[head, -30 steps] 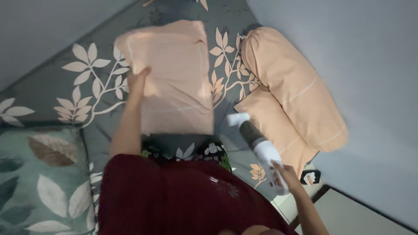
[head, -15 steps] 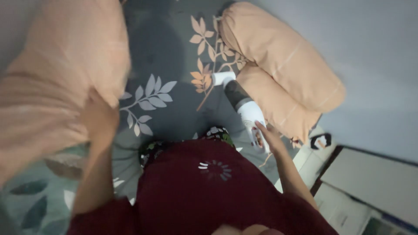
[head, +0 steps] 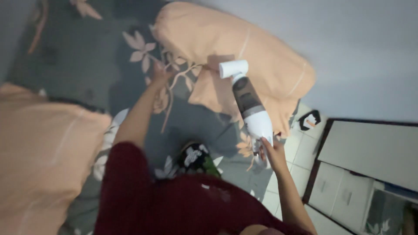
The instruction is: The person vacuums the surface of a bed and several pillows using a handheld vacuum cleaner, moving it back and forth across the fabric and lifting pillows to reach underneath.
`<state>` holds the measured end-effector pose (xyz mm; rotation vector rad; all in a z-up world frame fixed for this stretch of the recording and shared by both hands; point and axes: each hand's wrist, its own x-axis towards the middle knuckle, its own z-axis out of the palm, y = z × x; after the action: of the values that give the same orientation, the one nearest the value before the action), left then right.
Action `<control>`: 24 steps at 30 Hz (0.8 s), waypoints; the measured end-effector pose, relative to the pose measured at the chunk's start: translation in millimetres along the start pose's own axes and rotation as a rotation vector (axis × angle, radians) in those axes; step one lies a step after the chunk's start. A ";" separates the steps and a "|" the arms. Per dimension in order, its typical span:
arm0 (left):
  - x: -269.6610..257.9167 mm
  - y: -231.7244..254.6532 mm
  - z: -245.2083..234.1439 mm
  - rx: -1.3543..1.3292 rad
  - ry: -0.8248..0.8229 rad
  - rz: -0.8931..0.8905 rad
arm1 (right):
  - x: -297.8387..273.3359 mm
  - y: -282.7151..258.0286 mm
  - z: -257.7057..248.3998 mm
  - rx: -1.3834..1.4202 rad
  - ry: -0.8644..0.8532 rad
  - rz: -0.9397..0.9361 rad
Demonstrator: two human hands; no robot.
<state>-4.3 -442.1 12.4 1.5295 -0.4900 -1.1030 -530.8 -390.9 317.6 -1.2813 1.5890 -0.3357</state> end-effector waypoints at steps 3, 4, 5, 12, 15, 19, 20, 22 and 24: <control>84.9 22.2 48.7 -0.236 0.201 -0.003 | 30.3 23.1 -30.8 -0.059 0.076 -0.024; 100.7 24.6 62.7 -0.285 0.237 -0.034 | 39.9 29.9 -37.2 -0.075 0.099 -0.031; 111.4 25.0 76.9 -0.318 0.258 -0.070 | 49.3 35.8 -37.2 -0.002 0.113 -0.014; 148.4 5.9 133.2 -0.351 0.297 -0.277 | 96.9 37.9 -16.7 0.196 0.116 0.107; 146.9 9.2 122.6 -0.399 0.317 -0.272 | 103.1 40.8 -21.5 0.177 0.066 0.081; 123.7 35.9 100.8 -0.517 0.311 -0.211 | 106.2 39.3 -42.6 0.178 0.060 0.128; 109.6 42.7 93.8 -0.553 0.308 -0.190 | 103.6 37.1 -53.1 0.144 0.058 0.130; 71.4 63.8 81.9 -0.607 0.299 -0.124 | 103.0 25.0 -79.9 0.068 0.060 0.126; 16.7 82.0 66.2 -0.595 0.292 0.001 | 94.7 9.6 -107.4 -0.074 0.035 0.082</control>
<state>-31.1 -514.0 86.6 1.1297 0.0442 -0.8957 -616.1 -505.9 307.8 -1.2688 1.6916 -0.2509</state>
